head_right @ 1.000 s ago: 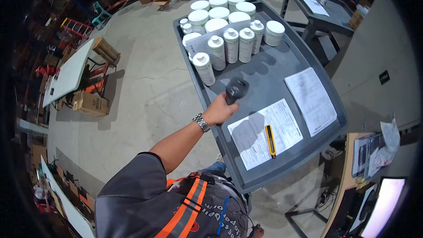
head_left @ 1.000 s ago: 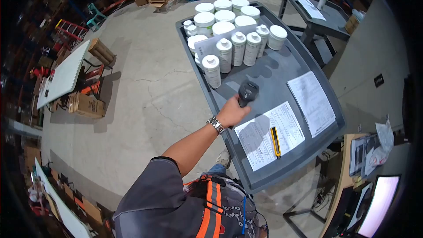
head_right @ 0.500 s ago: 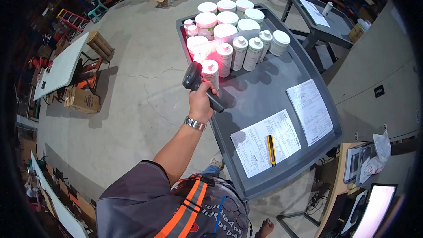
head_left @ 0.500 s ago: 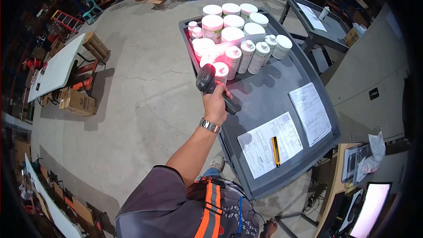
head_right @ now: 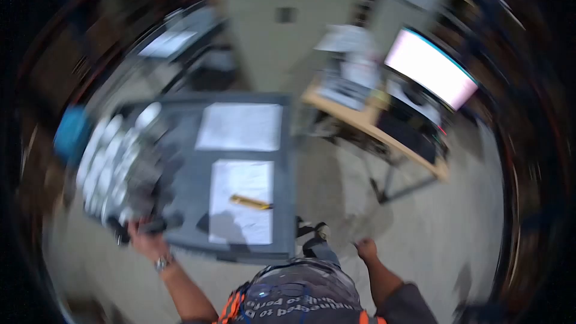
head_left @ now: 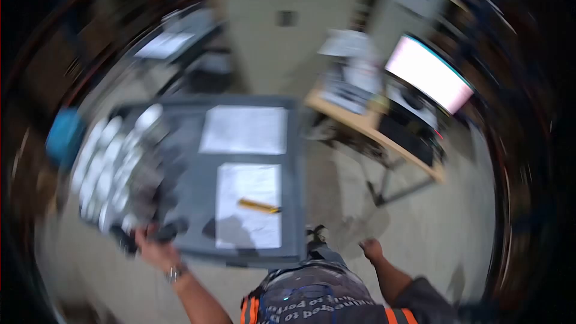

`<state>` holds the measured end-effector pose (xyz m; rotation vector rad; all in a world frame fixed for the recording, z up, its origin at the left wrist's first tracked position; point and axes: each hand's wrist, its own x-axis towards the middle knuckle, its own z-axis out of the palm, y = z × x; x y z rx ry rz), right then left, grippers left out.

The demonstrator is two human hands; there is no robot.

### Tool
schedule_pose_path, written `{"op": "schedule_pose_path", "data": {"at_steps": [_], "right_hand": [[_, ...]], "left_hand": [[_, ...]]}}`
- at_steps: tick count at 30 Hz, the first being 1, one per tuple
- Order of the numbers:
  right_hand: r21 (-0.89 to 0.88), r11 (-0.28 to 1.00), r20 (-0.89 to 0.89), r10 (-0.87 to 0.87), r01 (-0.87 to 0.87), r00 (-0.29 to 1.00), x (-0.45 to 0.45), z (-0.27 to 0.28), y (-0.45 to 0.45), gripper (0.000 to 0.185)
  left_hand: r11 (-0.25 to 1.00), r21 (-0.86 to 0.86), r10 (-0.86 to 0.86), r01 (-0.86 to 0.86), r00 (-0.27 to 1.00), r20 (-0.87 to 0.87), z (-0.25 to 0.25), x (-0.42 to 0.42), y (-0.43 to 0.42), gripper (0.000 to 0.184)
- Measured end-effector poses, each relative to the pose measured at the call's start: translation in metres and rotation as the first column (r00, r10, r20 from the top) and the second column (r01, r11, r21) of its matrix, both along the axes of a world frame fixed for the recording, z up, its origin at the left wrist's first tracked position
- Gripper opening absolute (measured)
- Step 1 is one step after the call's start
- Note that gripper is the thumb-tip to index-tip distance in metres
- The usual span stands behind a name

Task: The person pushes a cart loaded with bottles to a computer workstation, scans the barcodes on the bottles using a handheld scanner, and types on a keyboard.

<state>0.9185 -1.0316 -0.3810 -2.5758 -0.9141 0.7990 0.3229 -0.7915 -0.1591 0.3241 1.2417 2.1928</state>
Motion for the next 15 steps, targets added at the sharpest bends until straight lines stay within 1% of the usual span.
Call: {"op": "schedule_pose_path", "data": {"at_steps": [1, 2, 3, 4, 5, 7, 8, 10, 11, 12, 13, 14, 15], "right_hand": [[0.057, 0.997, -0.032, -0.059, 0.06, 0.998, -0.019, 0.034, 0.008, 0.034], [0.109, 0.991, -0.053, -0.077, 0.082, 0.996, -0.018, 0.022, 0.01, 0.03], [0.12, 0.985, -0.084, -0.114, 0.124, 0.99, -0.021, 0.025, 0.011, 0.025], [0.125, 0.983, -0.118, -0.122, 0.137, 0.985, -0.025, 0.029, 0.018, 0.021], [0.128, 0.978, -0.138, -0.148, 0.166, 0.979, -0.033, 0.033, 0.022, 0.021], [0.218, 0.959, -0.141, -0.152, 0.181, 0.978, -0.045, 0.04, 0.026, 0.023], [0.22, 0.957, -0.152, -0.159, 0.19, 0.976, -0.052, 0.049, 0.032, 0.023], [0.359, 0.927, -0.163, -0.048, 0.104, 0.985, -0.074, 0.082, 0.048, 0.028], [0.448, 0.888, -0.221, 0.001, 0.101, 0.975, -0.091, 0.108, 0.059, 0.032], [0.533, 0.84, -0.273, 0.054, 0.104, 0.961, -0.111, 0.137, 0.073, 0.037], [0.552, 0.826, -0.398, 0.141, 0.114, 0.907, -0.129, 0.159, 0.085, 0.038], [0.568, 0.813, -0.509, 0.227, 0.125, 0.83, -0.145, 0.18, 0.097, 0.039], [0.608, 0.793, -0.537, 0.37, 0.044, 0.758, -0.159, 0.199, 0.106, 0.042]], "left_hand": [[0.994, 0.055, -0.095, 0.094, 0.995, 0.011, -0.001, 0.003, 0.0, 0.023], [0.988, -0.028, -0.155, 0.153, 0.985, -0.071, 0.001, 0.018, -0.001, 0.023], [0.979, -0.112, -0.188, 0.171, 0.968, -0.164, 0.006, 0.039, -0.004, 0.022], [0.961, -0.163, -0.245, 0.222, 0.96, -0.134, 0.015, 0.068, -0.006, 0.023], [0.941, -0.216, -0.286, 0.259, 0.952, -0.105, 0.022, 0.092, -0.012, 0.024], [0.868, -0.273, -0.435, 0.414, 0.9, -0.018, -0.01, 0.11, -0.022, 0.029], [0.824, -0.254, -0.512, 0.506, 0.858, 0.048, -0.016, 0.123, -0.028, 0.031], [0.718, -0.202, -0.65, 0.667, 0.745, 0.15, -0.029, 0.148, -0.044, 0.032], [0.654, -0.172, -0.714, 0.737, 0.676, 0.184, -0.035, 0.158, -0.052, 0.031], [0.595, -0.157, -0.77, 0.788, 0.615, 0.17, -0.029, 0.172, -0.06, 0.032], [0.532, -0.141, -0.821, 0.835, 0.549, 0.156, -0.021, 0.188, -0.065, 0.032], [0.464, -0.08, -0.86, 0.882, 0.47, 0.199, -0.019, 0.198, -0.07, 0.035], [0.403, -0.061, -0.885, 0.913, 0.406, 0.228, -0.011, 0.209, -0.077, 0.036]]}}
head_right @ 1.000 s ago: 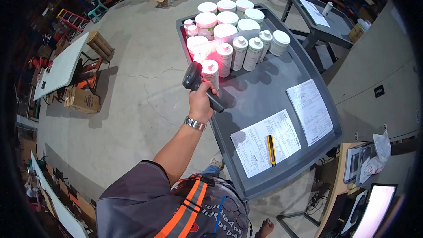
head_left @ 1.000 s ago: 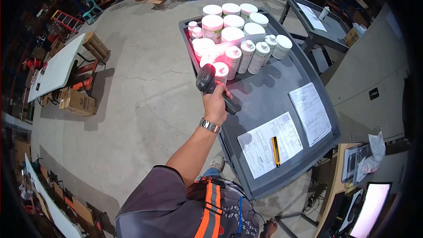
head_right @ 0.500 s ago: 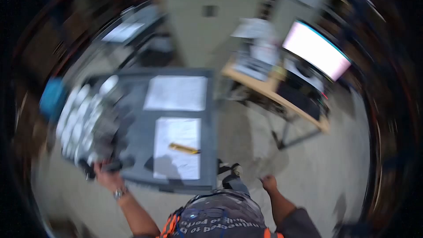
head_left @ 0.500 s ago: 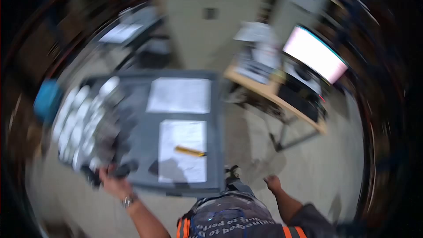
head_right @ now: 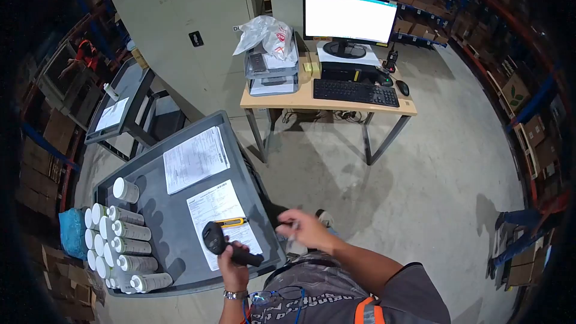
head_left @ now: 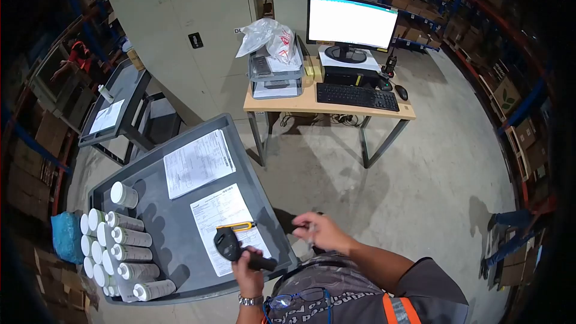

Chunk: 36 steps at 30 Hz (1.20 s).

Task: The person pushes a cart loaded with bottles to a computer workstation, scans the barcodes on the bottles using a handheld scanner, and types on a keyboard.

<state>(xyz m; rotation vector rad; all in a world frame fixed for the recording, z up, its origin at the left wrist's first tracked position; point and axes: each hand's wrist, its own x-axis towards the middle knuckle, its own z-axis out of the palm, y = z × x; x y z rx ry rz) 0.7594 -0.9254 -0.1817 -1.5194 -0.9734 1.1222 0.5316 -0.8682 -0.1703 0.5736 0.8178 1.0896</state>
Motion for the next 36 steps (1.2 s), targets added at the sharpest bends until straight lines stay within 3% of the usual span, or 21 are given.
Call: {"op": "schedule_pose_path", "data": {"at_steps": [2, 3, 4, 6, 7, 8, 9, 10, 11, 12, 14, 15, 16, 18, 21, 23, 24, 26, 30, 34, 36], "right_hand": [[0.108, 0.95, -0.008, 0.294, -0.292, 0.956, -0.022, 0.006, 0.019, 0.062], [0.128, 0.922, -0.169, 0.383, -0.365, 0.908, -0.033, 0.02, 0.024, 0.068], [0.134, 0.881, 0.015, 0.457, -0.455, 0.889, -0.038, 0.03, 0.031, 0.062], [0.131, 0.859, 0.022, 0.497, -0.496, 0.867, -0.039, -0.011, 0.04, 0.051], [0.174, 0.877, -0.24, 0.479, -0.448, 0.845, -0.038, -0.015, 0.048, 0.047], [0.078, 0.886, -0.479, 0.436, -0.458, 0.762, -0.032, -0.019, 0.053, 0.044], [-0.034, 0.887, -0.68, 0.317, -0.461, 0.661, -0.025, -0.017, 0.058, 0.041], [-0.256, 0.813, -0.788, 0.137, -0.523, 0.6, -0.016, -0.003, 0.069, 0.039], [-0.191, 0.779, -0.54, 0.424, -0.597, 0.727, -0.019, 0.022, 0.077, 0.035], [-0.082, 0.735, -0.219, 0.645, -0.673, 0.732, -0.023, 0.036, 0.085, 0.031], [-0.101, 0.733, -0.342, 0.609, -0.673, 0.715, -0.028, 0.012, 0.093, 0.025], [-0.097, 0.696, -0.36, 0.642, -0.712, 0.677, -0.036, 0.008, 0.096, 0.025], [-0.075, 0.7, -0.344, 0.651, -0.711, 0.677, -0.043, 0.002, 0.102, 0.027], [-0.05, 0.702, -0.318, 0.663, -0.71, 0.678, -0.054, -0.001, 0.111, 0.028], [-0.101, 0.722, -0.213, 0.656, -0.684, 0.724, -0.066, 0.006, 0.106, 0.031], [-0.084, 0.69, -0.027, 0.719, -0.719, 0.694, -0.091, 0.017, 0.114, 0.035], [-0.091, 0.701, -0.022, 0.708, -0.707, 0.705, -0.109, 0.017, 0.117, 0.035], [0.029, 0.577, 0.178, 0.801, -0.816, 0.572, -0.15, 0.009, 0.126, 0.04], [-0.055, 0.555, 0.26, 0.811, -0.83, 0.524, -0.236, -0.004, 0.136, 0.036], [-0.148, 0.514, 0.102, 0.858, -0.845, 0.503, -0.287, -0.011, 0.139, 0.041], [-0.175, 0.534, 0.24, 0.838, -0.827, 0.49, -0.295, -0.022, 0.141, 0.044]], "left_hand": [[0.991, 0.034, -0.131, 0.13, 0.991, 0.033, 0.007, 0.016, -0.009, 0.04], [0.979, 0.057, -0.198, 0.196, 0.98, 0.031, 0.009, 0.022, -0.012, 0.047], [0.969, 0.072, -0.238, 0.235, 0.971, 0.034, 0.011, 0.026, -0.016, 0.055], [0.929, 0.185, -0.318, 0.322, 0.947, -0.049, 0.022, 0.031, -0.022, 0.059], [0.925, 0.14, -0.326, 0.353, 0.928, -0.181, 0.036, 0.034, -0.023, 0.062], [0.906, 0.164, -0.335, 0.391, 0.896, -0.291, 0.027, 0.029, -0.022, 0.064], [0.854, 0.311, -0.177, 0.418, 0.794, -0.581, 0.033, 0.03, -0.019, 0.065], [0.875, 0.251, -0.095, 0.413, 0.656, -0.749, 0.045, 0.028, -0.025, 0.068], [0.869, 0.254, -0.058, 0.424, 0.597, -0.8, 0.052, 0.024, -0.027, 0.071], [0.889, 0.249, -0.046, 0.384, 0.616, -0.786, 0.059, 0.02, -0.029, 0.07], [0.924, 0.18, -0.062, 0.337, 0.597, -0.8, 0.056, 0.012, -0.038, 0.067], [0.951, 0.107, -0.12, 0.289, 0.667, -0.736, 0.055, 0.006, -0.039, 0.063], [0.963, 0.041, -0.176, 0.266, 0.738, -0.651, 0.05, -0.001, -0.036, 0.059], [0.981, 0.024, -0.127, 0.191, 0.738, -0.663, 0.033, -0.013, -0.039, 0.052], [0.982, -0.04, -0.176, 0.183, 0.829, -0.53, 0.021, -0.028, -0.054, 0.048], [0.928, -0.133, -0.337, 0.348, 0.632, -0.698, 0.023, -0.05, -0.057, 0.048], [0.922, -0.13, -0.347, 0.363, 0.633, -0.692, 0.024, -0.064, -0.059, 0.048], [0.872, -0.126, -0.351, 0.473, 0.426, -0.834, 0.024, -0.098, -0.065, 0.05], [0.856, -0.072, -0.312, 0.512, 0.401, -0.861, 0.011, -0.187, -0.078, 0.052], [0.924, -0.146, -0.291, 0.354, 0.402, -0.868, 0.022, -0.277, -0.093, 0.053], [0.943, -0.148, -0.262, 0.298, 0.393, -0.881, 0.027, -0.313, -0.098, 0.054]]}}
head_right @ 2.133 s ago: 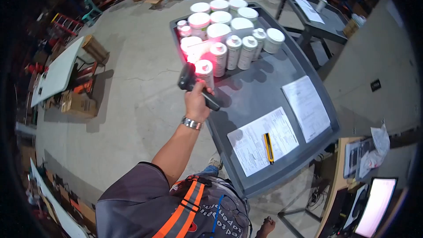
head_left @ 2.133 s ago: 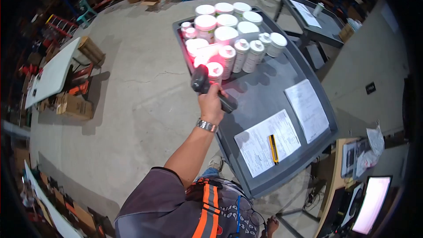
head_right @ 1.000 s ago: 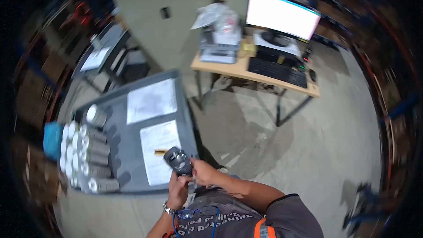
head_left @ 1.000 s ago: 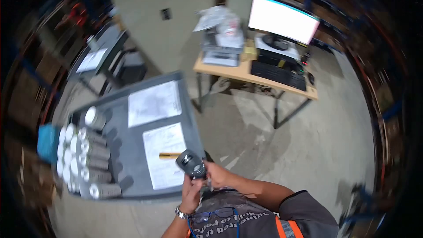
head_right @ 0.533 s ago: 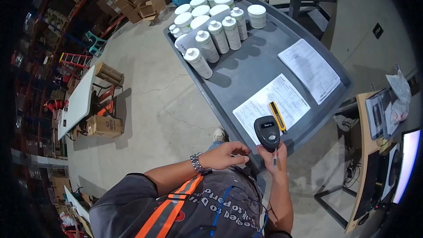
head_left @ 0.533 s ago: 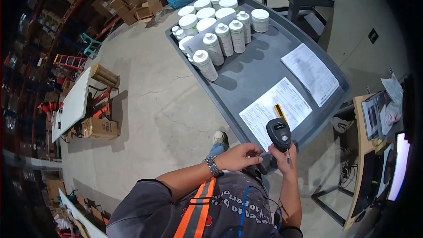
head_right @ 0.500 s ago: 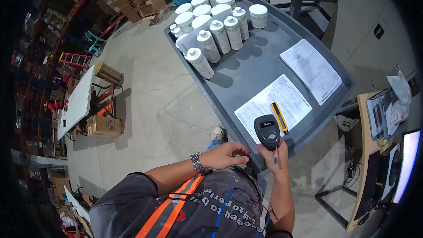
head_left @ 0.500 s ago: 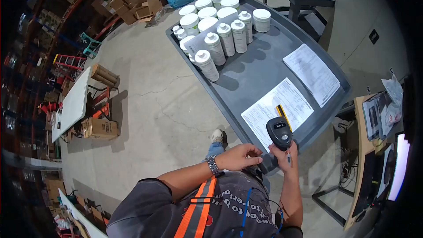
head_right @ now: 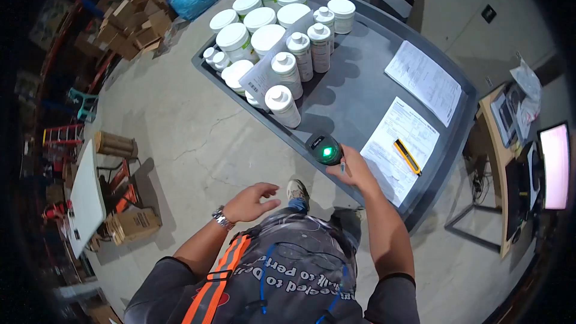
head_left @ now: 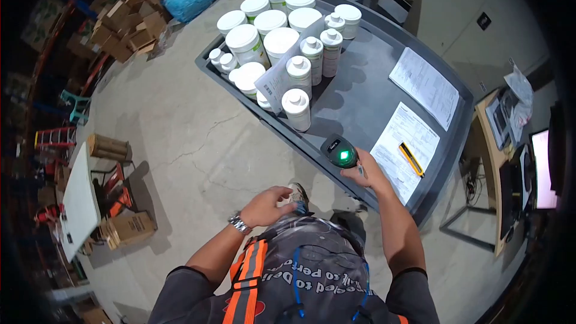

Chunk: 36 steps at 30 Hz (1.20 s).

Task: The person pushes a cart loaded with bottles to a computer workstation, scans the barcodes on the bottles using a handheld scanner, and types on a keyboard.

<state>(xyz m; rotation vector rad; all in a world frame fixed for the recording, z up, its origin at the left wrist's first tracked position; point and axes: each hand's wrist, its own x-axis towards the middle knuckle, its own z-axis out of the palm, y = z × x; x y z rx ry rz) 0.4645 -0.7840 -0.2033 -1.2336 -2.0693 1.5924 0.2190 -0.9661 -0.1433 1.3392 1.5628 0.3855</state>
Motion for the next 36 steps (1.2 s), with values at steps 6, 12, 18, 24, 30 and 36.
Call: {"op": "schedule_pose_path", "data": {"at_steps": [6, 12, 18, 24, 30, 36], "right_hand": [[-0.055, 0.992, 0.025, -0.109, 0.11, 0.994, -0.009, 0.007, 0.021, 0.043], [-0.006, 0.99, -0.041, -0.143, 0.143, 0.989, -0.021, -0.012, 0.074, 0.038], [-0.116, 0.991, -0.133, -0.089, 0.074, 0.987, -0.035, -0.038, 0.127, 0.037], [-0.128, 0.982, -0.113, 0.124, -0.138, 0.986, -0.034, -0.034, 0.157, 0.045], [-0.037, 0.992, -0.208, 0.111, -0.121, 0.972, -0.034, -0.049, 0.159, 0.039], [-0.01, 0.994, -0.145, 0.104, -0.106, 0.984, -0.036, -0.046, 0.155, 0.042]], "left_hand": [[0.99, -0.123, 0.064, -0.071, 0.996, -0.066, -0.019, -0.041, -0.002, 0.054], [0.986, -0.162, -0.063, 0.047, 0.994, -0.094, -0.016, -0.023, 0.018, 0.056], [0.956, -0.262, 0.01, -0.13, 0.91, -0.414, -0.007, -0.031, 0.007, 0.062], [0.889, -0.356, 0.119, -0.288, 0.896, -0.427, -0.02, -0.021, 0.002, 0.064], [0.878, -0.372, 0.175, -0.299, 0.927, -0.333, -0.034, -0.014, 0.001, 0.063], [0.894, -0.346, 0.131, -0.284, 0.905, -0.405, -0.023, -0.013, 0.015, 0.06]]}}
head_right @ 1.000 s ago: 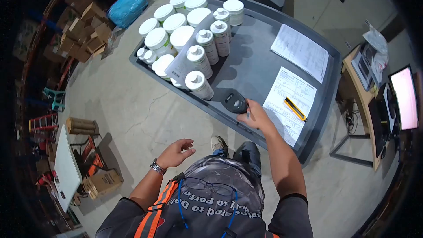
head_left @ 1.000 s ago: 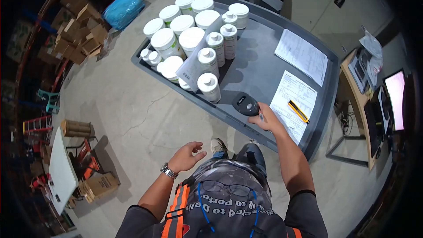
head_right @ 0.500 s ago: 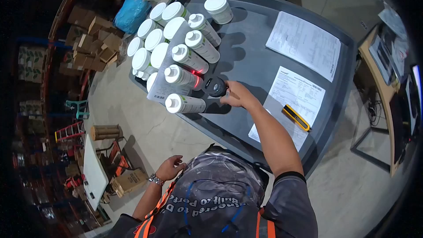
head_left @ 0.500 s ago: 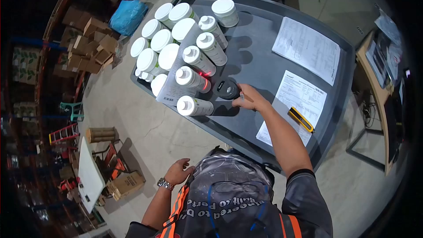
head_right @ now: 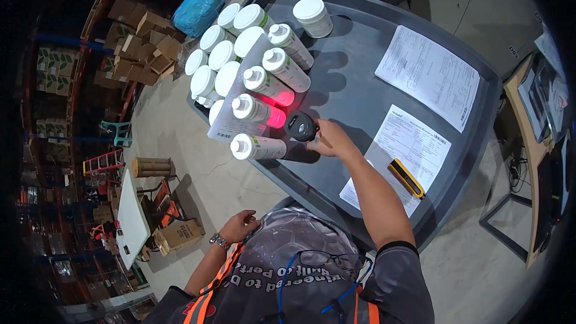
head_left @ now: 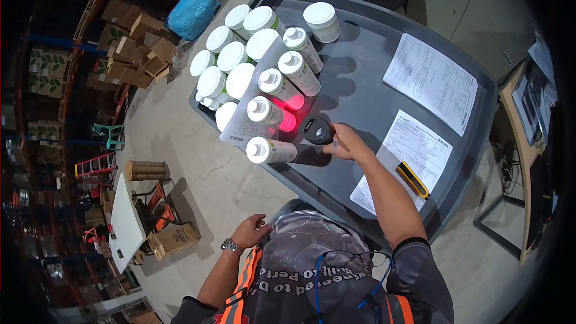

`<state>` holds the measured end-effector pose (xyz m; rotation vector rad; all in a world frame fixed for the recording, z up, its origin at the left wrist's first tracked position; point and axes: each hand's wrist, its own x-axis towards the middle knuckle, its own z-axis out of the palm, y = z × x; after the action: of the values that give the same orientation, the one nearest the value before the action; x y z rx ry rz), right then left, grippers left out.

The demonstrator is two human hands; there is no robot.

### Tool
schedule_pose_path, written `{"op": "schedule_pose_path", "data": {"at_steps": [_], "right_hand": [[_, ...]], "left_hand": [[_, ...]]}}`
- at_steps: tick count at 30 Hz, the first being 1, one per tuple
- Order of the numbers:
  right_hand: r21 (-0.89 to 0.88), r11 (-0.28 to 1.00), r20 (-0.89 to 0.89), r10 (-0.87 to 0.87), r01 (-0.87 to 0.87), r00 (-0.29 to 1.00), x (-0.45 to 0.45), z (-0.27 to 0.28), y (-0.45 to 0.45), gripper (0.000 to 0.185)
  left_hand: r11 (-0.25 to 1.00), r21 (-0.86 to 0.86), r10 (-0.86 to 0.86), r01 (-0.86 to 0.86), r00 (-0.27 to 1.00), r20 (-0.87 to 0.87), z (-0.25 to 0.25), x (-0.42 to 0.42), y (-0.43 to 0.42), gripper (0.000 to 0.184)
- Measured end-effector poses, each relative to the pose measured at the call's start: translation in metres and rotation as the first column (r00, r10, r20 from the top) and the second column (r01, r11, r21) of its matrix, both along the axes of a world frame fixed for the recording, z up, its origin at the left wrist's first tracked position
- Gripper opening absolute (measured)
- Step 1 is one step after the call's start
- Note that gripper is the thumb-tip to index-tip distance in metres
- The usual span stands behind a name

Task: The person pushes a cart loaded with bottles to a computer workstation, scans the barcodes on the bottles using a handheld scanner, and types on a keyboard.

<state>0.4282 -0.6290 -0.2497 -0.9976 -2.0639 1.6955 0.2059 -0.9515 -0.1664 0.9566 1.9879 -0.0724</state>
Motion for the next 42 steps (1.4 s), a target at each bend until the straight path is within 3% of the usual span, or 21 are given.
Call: {"op": "schedule_pose_path", "data": {"at_steps": [2, 8, 12, 17, 24, 26, 32, 38, 39, 40, 41, 42], "right_hand": [[0.015, 0.997, 0.028, -0.072, 0.071, 0.997, -0.002, -0.003, -0.002, 0.043], [0.017, 1.0, 0.127, -0.027, 0.025, 0.992, 0.0, 0.009, -0.004, 0.045], [-0.031, 1.0, 0.074, -0.001, 0.003, 0.997, 0.0, 0.002, -0.004, 0.047], [0.054, 0.996, 0.002, -0.078, 0.078, 0.997, -0.004, -0.013, -0.006, 0.041], [-0.019, 0.998, 0.07, -0.057, 0.059, 0.996, -0.007, 0.0, -0.005, 0.045], [0.064, 0.993, 0.052, -0.103, 0.099, 0.993, -0.01, 0.0, -0.006, 0.046], [0.088, 0.983, -0.004, -0.161, 0.161, 0.987, -0.025, -0.014, -0.003, 0.045], [0.095, 0.982, 0.06, -0.171, 0.165, 0.983, -0.027, -0.009, -0.005, 0.05], [0.184, 0.97, 0.01, -0.162, 0.157, 0.987, -0.031, -0.032, -0.005, 0.05], [0.219, 0.954, -0.109, -0.184, 0.205, 0.977, -0.035, -0.044, -0.005, 0.047], [0.123, 0.989, -0.077, -0.078, 0.087, 0.994, -0.032, -0.025, -0.006, 0.039], [0.134, 0.985, 0.073, -0.115, 0.105, 0.991, -0.036, -0.018, -0.012, 0.028]], "left_hand": [[1.0, 0.006, 0.006, -0.006, 1.0, -0.005, 0.001, -0.003, 0.001, 0.058], [1.0, 0.003, -0.002, 0.002, 1.0, 0.003, -0.003, -0.009, -0.001, 0.058], [1.0, -0.009, 0.005, -0.005, 1.0, 0.002, -0.001, -0.008, 0.0, 0.058], [1.0, -0.001, 0.018, -0.018, 1.0, 0.017, -0.003, -0.008, -0.004, 0.065], [0.999, -0.003, 0.044, -0.044, 0.999, 0.028, -0.002, -0.003, -0.005, 0.064], [0.999, -0.001, 0.046, -0.046, 0.999, 0.03, -0.004, -0.002, -0.007, 0.063], [0.999, -0.001, 0.042, -0.042, 0.999, 0.027, -0.005, 0.0, -0.006, 0.062], [1.0, -0.002, 0.011, -0.011, 0.999, 0.037, -0.018, -0.009, -0.013, 0.062], [0.998, 0.023, 0.05, -0.052, 0.997, 0.065, -0.025, -0.014, -0.022, 0.062], [0.996, 0.046, 0.075, -0.08, 0.992, 0.1, -0.033, -0.017, -0.019, 0.062], [0.999, 0.035, 0.011, -0.013, 0.999, 0.037, -0.009, -0.003, -0.003, 0.063], [0.997, 0.038, -0.064, 0.065, 0.998, -0.026, -0.033, -0.021, -0.025, 0.062]]}}
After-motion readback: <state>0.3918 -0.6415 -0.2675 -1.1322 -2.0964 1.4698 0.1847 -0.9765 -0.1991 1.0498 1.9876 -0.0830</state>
